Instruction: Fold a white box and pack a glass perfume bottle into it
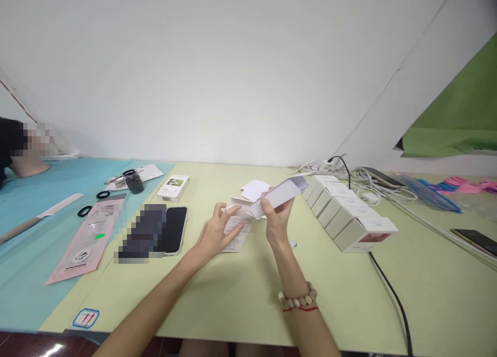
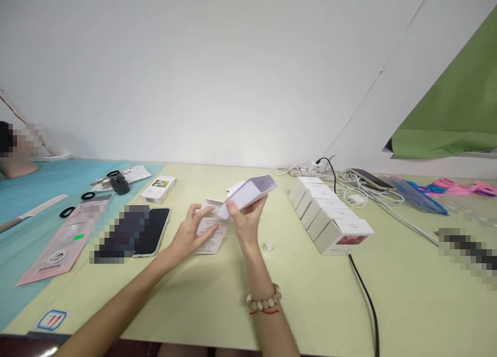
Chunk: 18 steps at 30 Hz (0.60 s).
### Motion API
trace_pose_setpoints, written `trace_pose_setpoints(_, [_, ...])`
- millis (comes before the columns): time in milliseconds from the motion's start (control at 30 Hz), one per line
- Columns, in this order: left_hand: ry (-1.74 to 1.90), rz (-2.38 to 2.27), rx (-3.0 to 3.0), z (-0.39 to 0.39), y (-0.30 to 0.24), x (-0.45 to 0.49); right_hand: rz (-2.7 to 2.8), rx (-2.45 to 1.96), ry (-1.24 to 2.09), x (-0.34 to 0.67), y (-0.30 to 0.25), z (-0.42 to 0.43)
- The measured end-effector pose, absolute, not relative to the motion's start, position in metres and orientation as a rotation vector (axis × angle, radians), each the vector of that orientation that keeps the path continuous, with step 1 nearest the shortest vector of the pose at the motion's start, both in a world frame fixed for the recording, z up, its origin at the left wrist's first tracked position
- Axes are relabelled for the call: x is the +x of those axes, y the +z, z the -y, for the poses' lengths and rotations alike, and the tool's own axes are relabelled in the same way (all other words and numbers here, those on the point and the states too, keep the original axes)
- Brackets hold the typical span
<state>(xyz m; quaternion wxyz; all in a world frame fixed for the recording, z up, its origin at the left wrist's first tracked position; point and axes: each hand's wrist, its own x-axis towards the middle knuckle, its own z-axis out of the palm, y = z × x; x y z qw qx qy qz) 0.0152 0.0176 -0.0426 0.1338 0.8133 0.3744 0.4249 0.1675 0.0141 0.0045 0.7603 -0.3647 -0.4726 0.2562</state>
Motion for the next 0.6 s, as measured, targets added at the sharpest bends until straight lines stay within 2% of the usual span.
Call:
trace_pose_setpoints(400, [1.431, -0.982, 2.405, -0.015, -0.058, 0.026, 1.243, -0.667, 0.817, 0.154, 0.002, -0.008])
trace_pose_setpoints(600, [1.593, -0.874, 2.268, -0.022, -0.065, 0.029, 1.340, -0.714, 0.711, 0.151, 0.006, -0.004])
